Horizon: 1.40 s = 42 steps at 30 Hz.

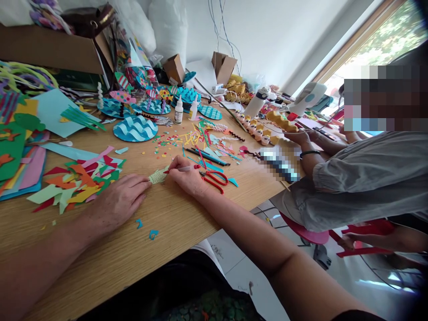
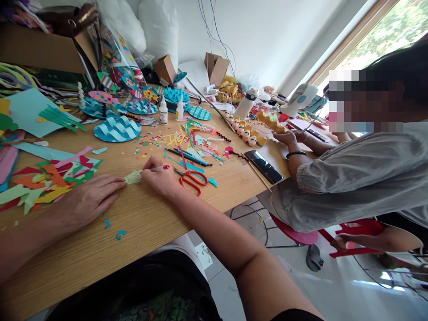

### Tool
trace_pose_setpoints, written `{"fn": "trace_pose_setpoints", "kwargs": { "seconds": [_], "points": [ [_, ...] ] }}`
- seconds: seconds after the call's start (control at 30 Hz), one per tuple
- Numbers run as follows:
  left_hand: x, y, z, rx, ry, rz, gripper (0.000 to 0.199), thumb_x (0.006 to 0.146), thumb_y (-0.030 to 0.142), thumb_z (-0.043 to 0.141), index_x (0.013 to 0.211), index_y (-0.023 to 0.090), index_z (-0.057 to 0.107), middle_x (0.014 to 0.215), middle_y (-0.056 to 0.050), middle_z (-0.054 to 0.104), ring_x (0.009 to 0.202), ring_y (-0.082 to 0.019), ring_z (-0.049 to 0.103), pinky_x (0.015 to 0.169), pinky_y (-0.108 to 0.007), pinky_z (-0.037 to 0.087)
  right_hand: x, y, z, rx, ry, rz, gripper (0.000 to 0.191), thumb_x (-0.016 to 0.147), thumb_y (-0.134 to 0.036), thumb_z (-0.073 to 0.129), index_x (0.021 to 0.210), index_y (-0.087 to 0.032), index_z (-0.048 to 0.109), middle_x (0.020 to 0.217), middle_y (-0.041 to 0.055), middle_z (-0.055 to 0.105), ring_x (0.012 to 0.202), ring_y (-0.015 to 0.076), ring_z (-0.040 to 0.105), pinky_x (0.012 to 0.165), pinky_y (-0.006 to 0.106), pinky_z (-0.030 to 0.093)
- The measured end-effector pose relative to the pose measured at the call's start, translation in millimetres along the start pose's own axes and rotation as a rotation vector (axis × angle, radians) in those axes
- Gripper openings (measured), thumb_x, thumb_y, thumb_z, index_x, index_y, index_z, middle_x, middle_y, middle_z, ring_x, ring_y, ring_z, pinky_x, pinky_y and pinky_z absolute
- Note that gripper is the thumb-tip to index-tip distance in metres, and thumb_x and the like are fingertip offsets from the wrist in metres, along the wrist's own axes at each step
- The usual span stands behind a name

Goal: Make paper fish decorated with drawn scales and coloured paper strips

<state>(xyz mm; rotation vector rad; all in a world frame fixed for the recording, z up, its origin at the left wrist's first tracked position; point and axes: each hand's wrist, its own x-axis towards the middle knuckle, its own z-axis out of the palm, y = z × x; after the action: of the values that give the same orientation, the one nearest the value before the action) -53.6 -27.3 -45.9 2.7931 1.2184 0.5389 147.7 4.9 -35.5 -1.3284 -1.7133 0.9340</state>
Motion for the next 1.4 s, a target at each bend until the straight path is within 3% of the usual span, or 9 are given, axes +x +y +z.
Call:
{"fn": "trace_pose_setpoints", "kwargs": {
  "seconds": [0.53, 1.0, 1.4],
  "points": [
    [-1, -2, 2.6, 0.003, -0.002, -0.029, 0.036, 0.086, 0.031, 0.032, 0.102, 0.019, 0.062, 0.108, -0.009, 0.063, 0.105, -0.024, 0.054, 0.092, -0.043, 0.044, 5, 8, -3, -0.026, 0.014, -0.007, 0.003, 0.063, -0.019, 0.047, 0.061, -0.019, 0.049, 0.06, -0.0037, 0.05, 0.064, 0.0119, 0.048, 0.056, 0.022, 0.034],
    [-2, -3, 3.7, 0.02, 0.016, 0.007, 0.036, 0.088, 0.03, 0.032, 0.101, 0.017, 0.062, 0.106, -0.01, 0.062, 0.103, -0.023, 0.054, 0.091, -0.039, 0.044, 1, -2, -4, -0.072, -0.03, 0.041, 0.005, 0.063, -0.015, 0.047, 0.062, -0.019, 0.049, 0.06, -0.0043, 0.05, 0.061, 0.011, 0.046, 0.055, 0.022, 0.034],
    [-2, -3, 4.6, 0.023, 0.046, 0.018, 0.039, 0.088, 0.031, 0.03, 0.1, 0.015, 0.063, 0.105, -0.01, 0.063, 0.1, -0.023, 0.055, 0.09, -0.039, 0.045, 3, 2, -1, -0.069, 0.02, 0.028, 0.006, 0.064, -0.014, 0.048, 0.061, -0.019, 0.048, 0.059, -0.0051, 0.048, 0.059, 0.0102, 0.044, 0.055, 0.022, 0.032]
  ]
}}
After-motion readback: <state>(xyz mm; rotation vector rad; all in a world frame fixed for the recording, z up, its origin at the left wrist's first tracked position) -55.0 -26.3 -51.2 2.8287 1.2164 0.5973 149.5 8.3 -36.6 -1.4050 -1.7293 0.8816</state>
